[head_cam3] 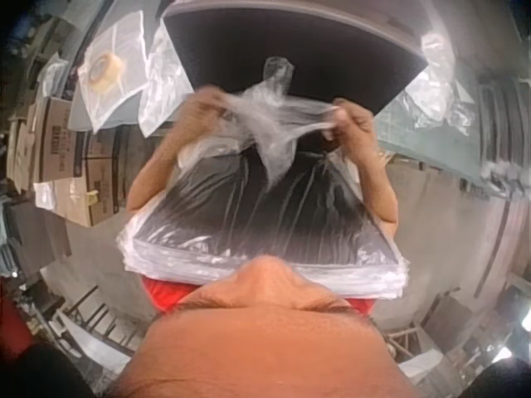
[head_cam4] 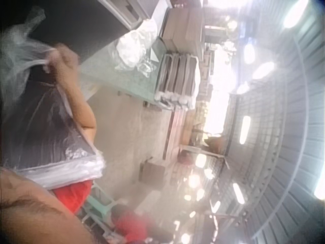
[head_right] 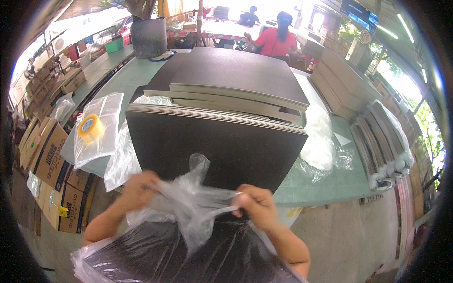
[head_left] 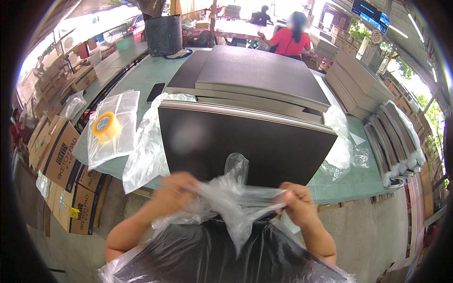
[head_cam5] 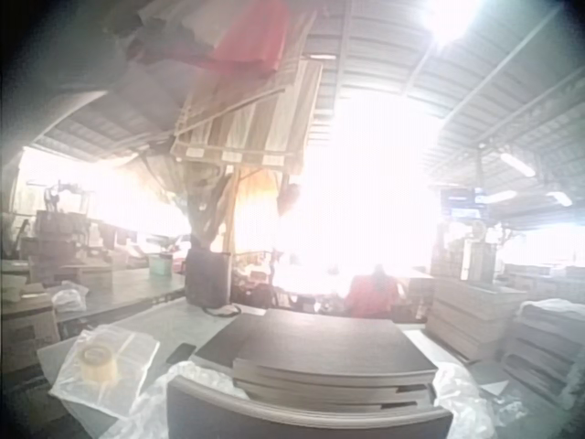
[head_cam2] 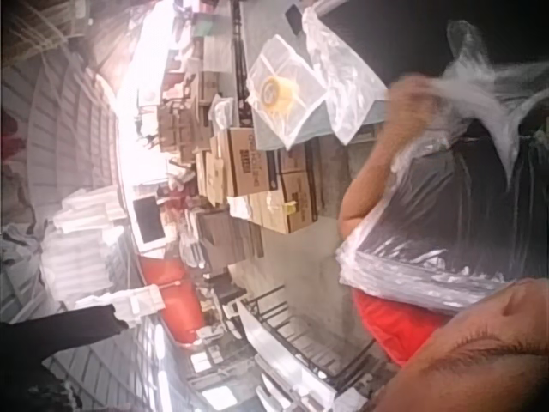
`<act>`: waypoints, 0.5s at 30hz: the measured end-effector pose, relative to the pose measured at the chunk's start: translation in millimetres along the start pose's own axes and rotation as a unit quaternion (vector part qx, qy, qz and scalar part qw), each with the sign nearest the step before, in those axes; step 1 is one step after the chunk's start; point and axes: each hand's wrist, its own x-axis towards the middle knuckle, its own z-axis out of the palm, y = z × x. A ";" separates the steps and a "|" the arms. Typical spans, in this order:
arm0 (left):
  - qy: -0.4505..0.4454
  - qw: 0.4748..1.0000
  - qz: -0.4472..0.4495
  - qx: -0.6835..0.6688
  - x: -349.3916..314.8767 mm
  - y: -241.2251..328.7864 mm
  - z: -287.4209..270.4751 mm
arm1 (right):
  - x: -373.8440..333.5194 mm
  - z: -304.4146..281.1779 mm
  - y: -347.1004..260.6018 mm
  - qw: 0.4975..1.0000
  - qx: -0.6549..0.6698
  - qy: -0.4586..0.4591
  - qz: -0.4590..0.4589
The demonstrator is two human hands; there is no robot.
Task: The person wraps individual flat panels with clear plastic film, folding the film over each side and smoothing it to cover the panel. The wrapped panels are stacked on a workbench in a workshop setting.
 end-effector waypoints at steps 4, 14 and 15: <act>0.311 0.925 -0.164 0.144 -3.7 -45.7 -93.1 | -14.3 -13.3 1.4 0.995 0.015 0.066 0.068; -0.261 0.958 0.048 -0.111 25.6 79.9 24.3 | 6.8 45.4 -45.9 0.861 -0.450 -0.026 -0.236; -0.194 0.964 0.056 -0.173 30.0 87.3 10.7 | 7.0 43.6 -45.6 0.818 -0.533 -0.051 -0.209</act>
